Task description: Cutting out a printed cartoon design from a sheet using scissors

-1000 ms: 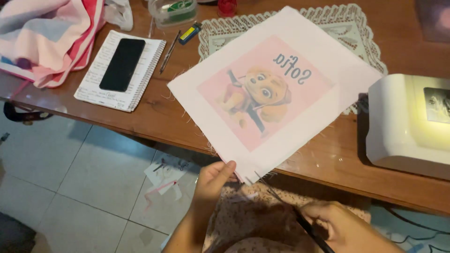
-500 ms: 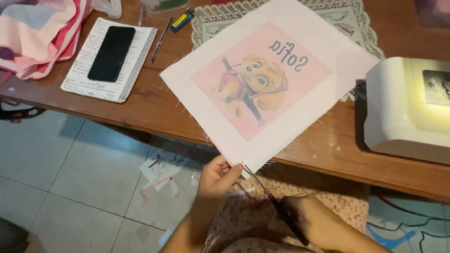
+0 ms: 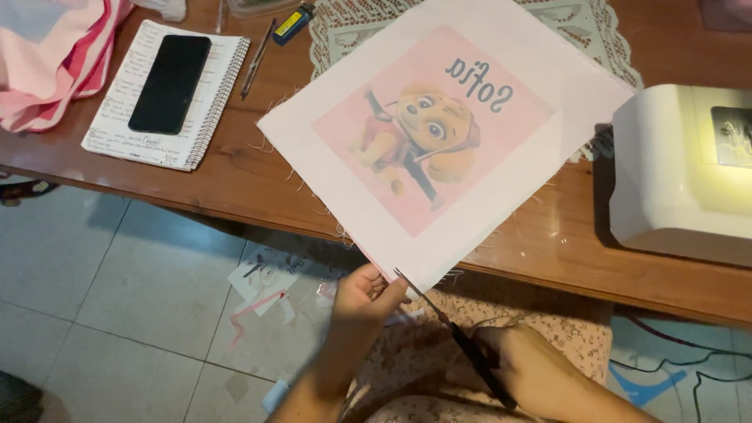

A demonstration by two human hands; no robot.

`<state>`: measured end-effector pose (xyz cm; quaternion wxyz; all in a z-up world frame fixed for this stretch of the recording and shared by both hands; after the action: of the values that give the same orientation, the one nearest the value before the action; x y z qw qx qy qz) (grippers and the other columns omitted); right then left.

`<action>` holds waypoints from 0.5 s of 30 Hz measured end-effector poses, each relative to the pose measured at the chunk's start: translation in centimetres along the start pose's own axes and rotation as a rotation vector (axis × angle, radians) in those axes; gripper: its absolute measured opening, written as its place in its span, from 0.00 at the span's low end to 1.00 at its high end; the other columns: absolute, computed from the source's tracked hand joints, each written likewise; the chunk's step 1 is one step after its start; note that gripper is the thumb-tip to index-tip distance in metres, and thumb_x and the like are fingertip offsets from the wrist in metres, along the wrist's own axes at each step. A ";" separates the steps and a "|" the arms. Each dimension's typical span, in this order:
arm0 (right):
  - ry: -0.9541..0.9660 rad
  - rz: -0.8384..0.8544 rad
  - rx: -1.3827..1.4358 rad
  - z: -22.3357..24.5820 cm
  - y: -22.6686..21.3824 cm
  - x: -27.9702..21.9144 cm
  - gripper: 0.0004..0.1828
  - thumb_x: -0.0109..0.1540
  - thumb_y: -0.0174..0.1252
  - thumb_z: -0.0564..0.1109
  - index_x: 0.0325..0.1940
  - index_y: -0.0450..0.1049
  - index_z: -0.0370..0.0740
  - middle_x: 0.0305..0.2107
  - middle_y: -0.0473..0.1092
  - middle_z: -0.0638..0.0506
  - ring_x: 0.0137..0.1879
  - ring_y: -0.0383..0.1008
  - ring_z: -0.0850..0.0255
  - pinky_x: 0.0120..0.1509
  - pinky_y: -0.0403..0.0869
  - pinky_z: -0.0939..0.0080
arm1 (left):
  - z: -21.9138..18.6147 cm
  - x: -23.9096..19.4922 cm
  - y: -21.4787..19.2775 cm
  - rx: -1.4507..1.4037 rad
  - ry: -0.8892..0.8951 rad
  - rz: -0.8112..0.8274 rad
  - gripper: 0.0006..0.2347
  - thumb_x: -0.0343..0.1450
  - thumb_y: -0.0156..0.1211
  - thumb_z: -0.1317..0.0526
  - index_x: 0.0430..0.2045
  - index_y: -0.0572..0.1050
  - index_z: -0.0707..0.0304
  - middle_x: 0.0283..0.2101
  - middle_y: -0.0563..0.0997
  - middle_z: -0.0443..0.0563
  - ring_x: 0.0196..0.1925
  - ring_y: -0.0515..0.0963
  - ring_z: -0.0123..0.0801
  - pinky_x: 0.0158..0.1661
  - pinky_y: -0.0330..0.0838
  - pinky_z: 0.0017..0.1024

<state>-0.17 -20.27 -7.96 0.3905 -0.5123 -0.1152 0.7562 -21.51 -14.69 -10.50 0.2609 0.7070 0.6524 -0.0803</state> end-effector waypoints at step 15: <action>-0.067 -0.113 0.134 -3.6 2.4 0.1 0.27 0.56 0.78 0.66 0.19 0.73 0.49 0.14 0.65 0.59 0.25 0.61 0.68 0.31 0.65 0.62 | 3.2 1.2 -0.5 -0.042 -0.024 0.036 0.12 0.67 0.63 0.68 0.42 0.80 0.79 0.34 0.87 0.59 0.30 0.81 0.31 0.32 0.75 0.25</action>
<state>1.79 -22.63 -11.03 0.4618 -0.4522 -0.1059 0.7557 -21.12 -15.19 -13.91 0.2851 0.7121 0.6378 -0.0703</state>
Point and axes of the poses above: each hand's wrist, its own x-axis towards the middle knuckle, its own y-axis out of the palm, z = x × y, the point moved 2 cm from there along x, towards the middle knuckle
